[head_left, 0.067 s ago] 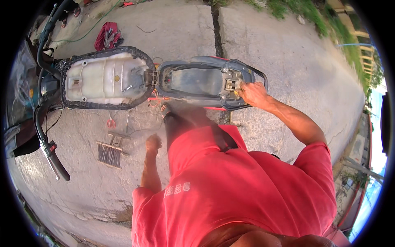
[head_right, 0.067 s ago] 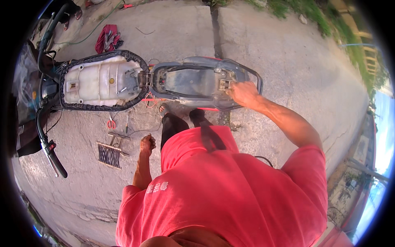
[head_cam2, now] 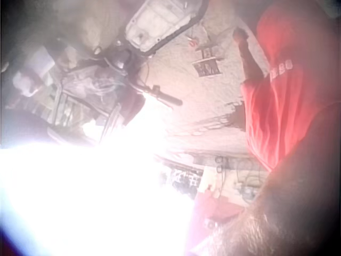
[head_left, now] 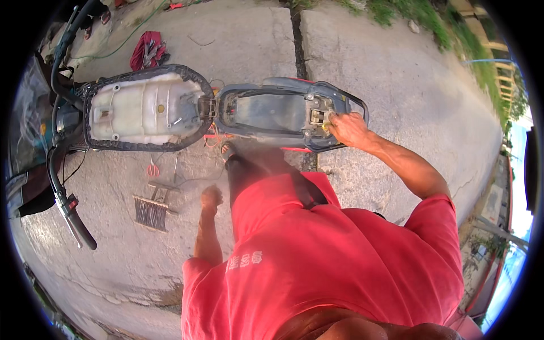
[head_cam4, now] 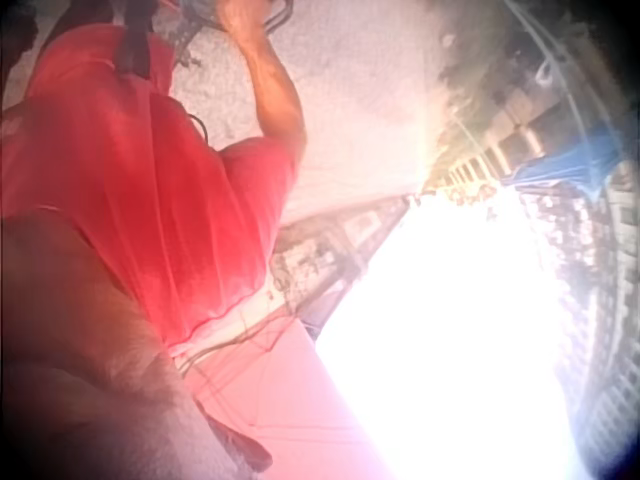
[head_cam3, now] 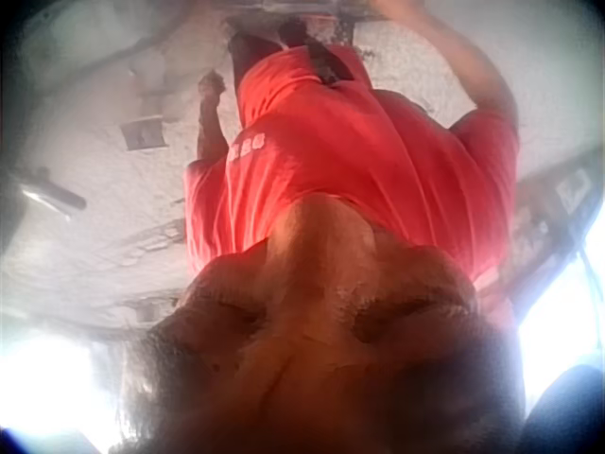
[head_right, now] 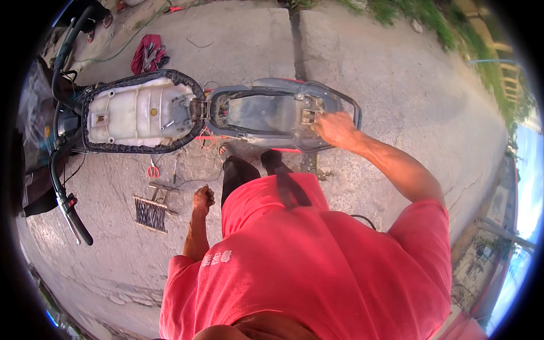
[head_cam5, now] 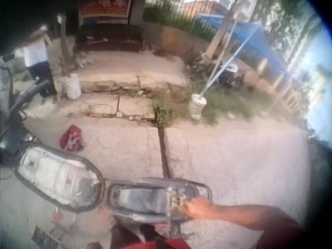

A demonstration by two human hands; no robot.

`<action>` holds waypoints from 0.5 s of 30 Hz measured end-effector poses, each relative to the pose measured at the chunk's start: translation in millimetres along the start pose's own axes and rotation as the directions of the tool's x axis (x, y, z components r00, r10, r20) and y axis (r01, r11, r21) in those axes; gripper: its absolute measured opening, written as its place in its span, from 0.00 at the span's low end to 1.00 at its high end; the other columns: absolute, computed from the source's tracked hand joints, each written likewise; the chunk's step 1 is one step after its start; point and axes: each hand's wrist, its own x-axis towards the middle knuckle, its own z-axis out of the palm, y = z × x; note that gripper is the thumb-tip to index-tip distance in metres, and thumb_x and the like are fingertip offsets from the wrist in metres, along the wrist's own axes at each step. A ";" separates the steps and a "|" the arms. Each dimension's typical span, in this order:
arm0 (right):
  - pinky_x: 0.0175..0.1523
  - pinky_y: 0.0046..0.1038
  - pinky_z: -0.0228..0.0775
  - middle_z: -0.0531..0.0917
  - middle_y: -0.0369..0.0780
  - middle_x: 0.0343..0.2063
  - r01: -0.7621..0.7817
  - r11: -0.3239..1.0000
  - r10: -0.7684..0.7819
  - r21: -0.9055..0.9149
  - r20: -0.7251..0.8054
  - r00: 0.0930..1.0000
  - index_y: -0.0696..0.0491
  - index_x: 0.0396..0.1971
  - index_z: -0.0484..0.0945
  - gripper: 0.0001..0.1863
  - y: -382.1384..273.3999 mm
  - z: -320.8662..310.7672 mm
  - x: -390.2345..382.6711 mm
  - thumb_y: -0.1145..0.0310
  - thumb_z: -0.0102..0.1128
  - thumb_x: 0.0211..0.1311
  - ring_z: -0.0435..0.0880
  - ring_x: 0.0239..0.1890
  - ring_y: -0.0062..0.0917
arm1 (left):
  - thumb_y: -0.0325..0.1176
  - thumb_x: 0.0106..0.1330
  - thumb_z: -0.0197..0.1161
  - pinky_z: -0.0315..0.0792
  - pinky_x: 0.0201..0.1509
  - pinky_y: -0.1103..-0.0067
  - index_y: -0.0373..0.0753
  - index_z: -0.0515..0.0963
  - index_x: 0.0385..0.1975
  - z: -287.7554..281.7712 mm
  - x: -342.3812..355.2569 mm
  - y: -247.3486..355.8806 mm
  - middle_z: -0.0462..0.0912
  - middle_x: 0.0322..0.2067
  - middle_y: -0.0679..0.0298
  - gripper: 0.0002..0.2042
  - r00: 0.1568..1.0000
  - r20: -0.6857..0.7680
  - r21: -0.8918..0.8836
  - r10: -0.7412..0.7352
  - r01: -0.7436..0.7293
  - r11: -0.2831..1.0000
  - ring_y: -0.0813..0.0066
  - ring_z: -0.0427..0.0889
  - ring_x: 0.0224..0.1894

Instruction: The person uses a screwdriver to remove and replace screws from the body of a scooter, reaching into an open compartment to manipulate components by hand.

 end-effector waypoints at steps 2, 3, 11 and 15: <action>0.45 0.47 0.73 0.81 0.51 0.41 0.154 0.987 -0.159 -0.044 -0.121 0.980 0.56 0.43 0.80 0.14 12.1 12.0 0.7 0.64 0.55 0.63 0.82 0.41 0.49 | 0.29 0.68 0.54 0.74 0.25 0.75 0.42 0.74 0.41 -12.5 9.3 -14.2 0.78 0.29 0.67 0.05 0.995 0.040 0.141 0.093 -0.098 0.985 0.74 0.77 0.25; 0.44 0.48 0.73 0.81 0.51 0.41 0.230 0.971 -0.239 -0.071 -0.199 0.950 0.56 0.43 0.80 0.14 15.5 15.9 0.7 0.63 0.55 0.63 0.82 0.40 0.49 | 0.30 0.69 0.54 0.73 0.25 0.75 0.43 0.74 0.41 -14.8 11.5 -19.0 0.78 0.29 0.67 0.05 0.980 0.071 0.301 0.188 -0.201 0.932 0.74 0.77 0.25; 0.48 0.45 0.71 0.81 0.48 0.39 -0.098 0.995 0.099 0.016 -0.030 0.995 0.57 0.48 0.78 0.17 -2.8 6.9 -10.1 0.67 0.53 0.61 0.80 0.46 0.45 | 0.33 0.70 0.51 0.73 0.24 0.75 0.44 0.73 0.40 1.5 2.6 -7.7 0.77 0.28 0.66 0.05 0.999 -0.017 0.112 0.032 -0.029 0.993 0.73 0.76 0.25; 0.47 0.45 0.72 0.81 0.46 0.38 0.089 0.993 -0.097 -0.074 -0.117 0.988 0.57 0.47 0.77 0.16 16.4 20.5 -10.2 0.66 0.54 0.63 0.80 0.46 0.44 | 0.32 0.70 0.51 0.72 0.22 0.75 0.45 0.73 0.39 7.8 -1.7 -1.7 0.76 0.26 0.66 0.04 1.000 0.004 0.111 0.024 -0.025 0.994 0.74 0.76 0.23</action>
